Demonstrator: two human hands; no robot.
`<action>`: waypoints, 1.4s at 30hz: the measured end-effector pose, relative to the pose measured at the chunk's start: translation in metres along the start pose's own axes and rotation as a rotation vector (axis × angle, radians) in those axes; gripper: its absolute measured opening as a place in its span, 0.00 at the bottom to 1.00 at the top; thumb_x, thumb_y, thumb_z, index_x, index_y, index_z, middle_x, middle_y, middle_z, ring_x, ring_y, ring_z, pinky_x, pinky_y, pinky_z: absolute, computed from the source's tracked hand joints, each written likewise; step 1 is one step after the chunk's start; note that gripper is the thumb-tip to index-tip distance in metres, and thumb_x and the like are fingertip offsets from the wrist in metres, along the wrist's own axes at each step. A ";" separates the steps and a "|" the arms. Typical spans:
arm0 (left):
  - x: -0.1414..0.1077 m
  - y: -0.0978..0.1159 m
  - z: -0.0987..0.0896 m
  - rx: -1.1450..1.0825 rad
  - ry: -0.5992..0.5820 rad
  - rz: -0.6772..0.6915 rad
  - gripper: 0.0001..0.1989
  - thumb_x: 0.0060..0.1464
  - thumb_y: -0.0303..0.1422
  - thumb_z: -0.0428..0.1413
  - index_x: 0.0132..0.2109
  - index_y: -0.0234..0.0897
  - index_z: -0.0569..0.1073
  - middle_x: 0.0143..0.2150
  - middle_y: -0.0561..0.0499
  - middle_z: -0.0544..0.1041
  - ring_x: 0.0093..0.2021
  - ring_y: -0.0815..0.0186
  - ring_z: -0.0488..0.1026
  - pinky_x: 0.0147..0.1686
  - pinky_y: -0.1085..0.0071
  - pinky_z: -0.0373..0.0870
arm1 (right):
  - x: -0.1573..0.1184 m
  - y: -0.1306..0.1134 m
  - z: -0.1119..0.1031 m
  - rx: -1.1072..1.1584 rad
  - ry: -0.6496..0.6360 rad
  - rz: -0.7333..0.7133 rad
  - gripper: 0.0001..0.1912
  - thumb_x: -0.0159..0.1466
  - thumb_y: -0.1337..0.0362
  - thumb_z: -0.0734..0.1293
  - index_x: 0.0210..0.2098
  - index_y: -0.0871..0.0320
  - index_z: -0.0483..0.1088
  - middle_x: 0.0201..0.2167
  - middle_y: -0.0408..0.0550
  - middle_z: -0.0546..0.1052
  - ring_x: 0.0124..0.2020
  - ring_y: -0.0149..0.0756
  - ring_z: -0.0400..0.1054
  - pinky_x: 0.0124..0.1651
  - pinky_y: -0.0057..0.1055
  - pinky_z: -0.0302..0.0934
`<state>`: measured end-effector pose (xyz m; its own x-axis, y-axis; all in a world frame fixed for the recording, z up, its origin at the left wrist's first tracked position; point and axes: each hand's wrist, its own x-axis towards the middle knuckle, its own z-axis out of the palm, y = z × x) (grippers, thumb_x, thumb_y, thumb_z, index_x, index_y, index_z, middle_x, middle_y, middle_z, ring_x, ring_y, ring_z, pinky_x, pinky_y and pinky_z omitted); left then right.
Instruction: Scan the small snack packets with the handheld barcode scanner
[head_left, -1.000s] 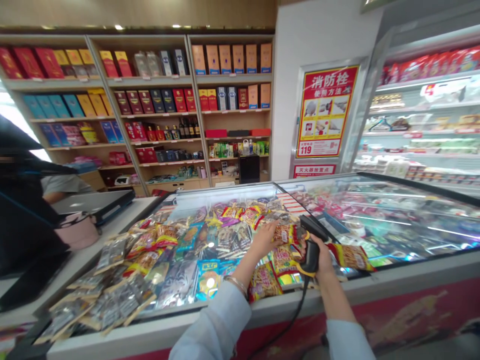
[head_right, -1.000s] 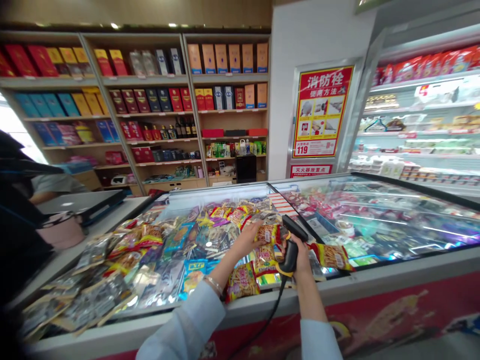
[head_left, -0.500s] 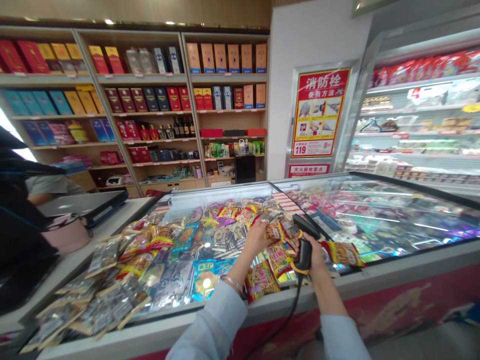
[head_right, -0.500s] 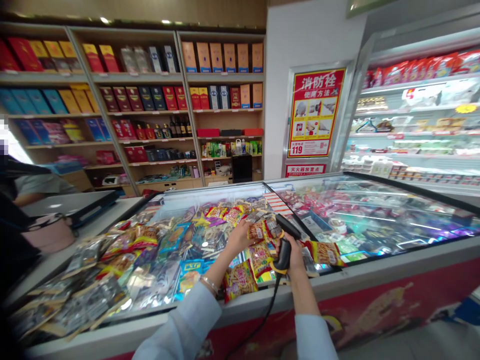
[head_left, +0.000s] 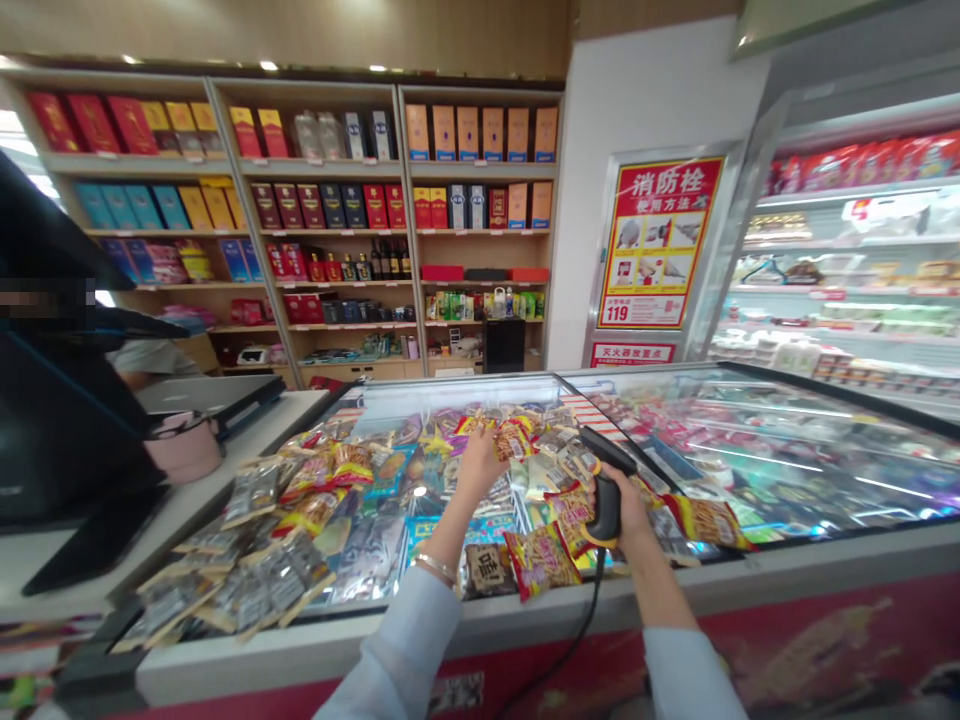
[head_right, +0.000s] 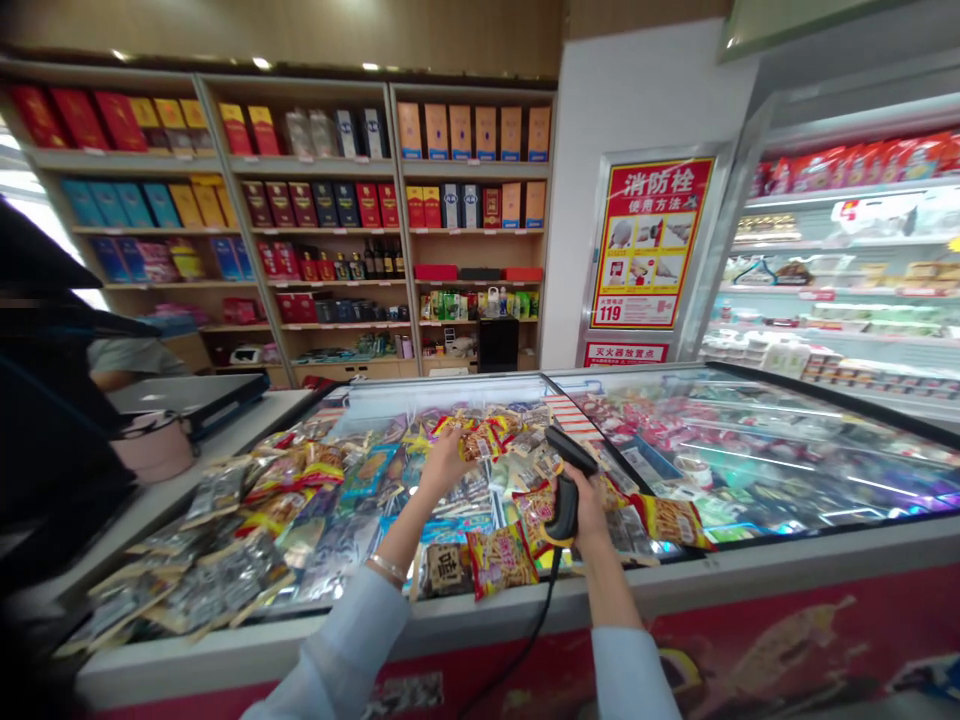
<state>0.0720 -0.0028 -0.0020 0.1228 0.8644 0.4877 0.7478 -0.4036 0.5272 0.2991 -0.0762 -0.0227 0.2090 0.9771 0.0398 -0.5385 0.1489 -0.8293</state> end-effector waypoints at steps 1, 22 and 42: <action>-0.001 -0.007 -0.007 0.000 0.030 -0.013 0.26 0.40 0.24 0.61 0.50 0.36 0.70 0.48 0.44 0.69 0.49 0.58 0.70 0.50 0.63 0.67 | -0.001 0.001 0.008 0.004 -0.013 0.024 0.14 0.49 0.56 0.73 0.24 0.57 0.66 0.13 0.40 0.70 0.10 0.29 0.60 0.12 0.26 0.57; -0.028 -0.106 -0.047 0.115 0.636 -0.225 0.27 0.44 0.28 0.59 0.54 0.37 0.65 0.45 0.45 0.64 0.50 0.56 0.65 0.52 0.56 0.64 | -0.012 0.082 0.126 -0.125 -0.289 0.188 0.16 0.50 0.53 0.72 0.22 0.60 0.68 0.13 0.41 0.70 0.10 0.28 0.62 0.13 0.23 0.56; -0.034 -0.114 -0.051 0.226 0.737 -0.228 0.30 0.45 0.30 0.60 0.56 0.36 0.62 0.46 0.43 0.63 0.52 0.50 0.61 0.53 0.49 0.61 | -0.019 0.087 0.125 -0.141 -0.402 0.226 0.17 0.50 0.52 0.71 0.24 0.60 0.69 0.13 0.41 0.70 0.11 0.28 0.62 0.13 0.22 0.57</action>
<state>-0.0506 -0.0017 -0.0435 -0.4522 0.4660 0.7605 0.8263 -0.1020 0.5539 0.1469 -0.0626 -0.0258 -0.2478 0.9680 0.0386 -0.4124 -0.0693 -0.9084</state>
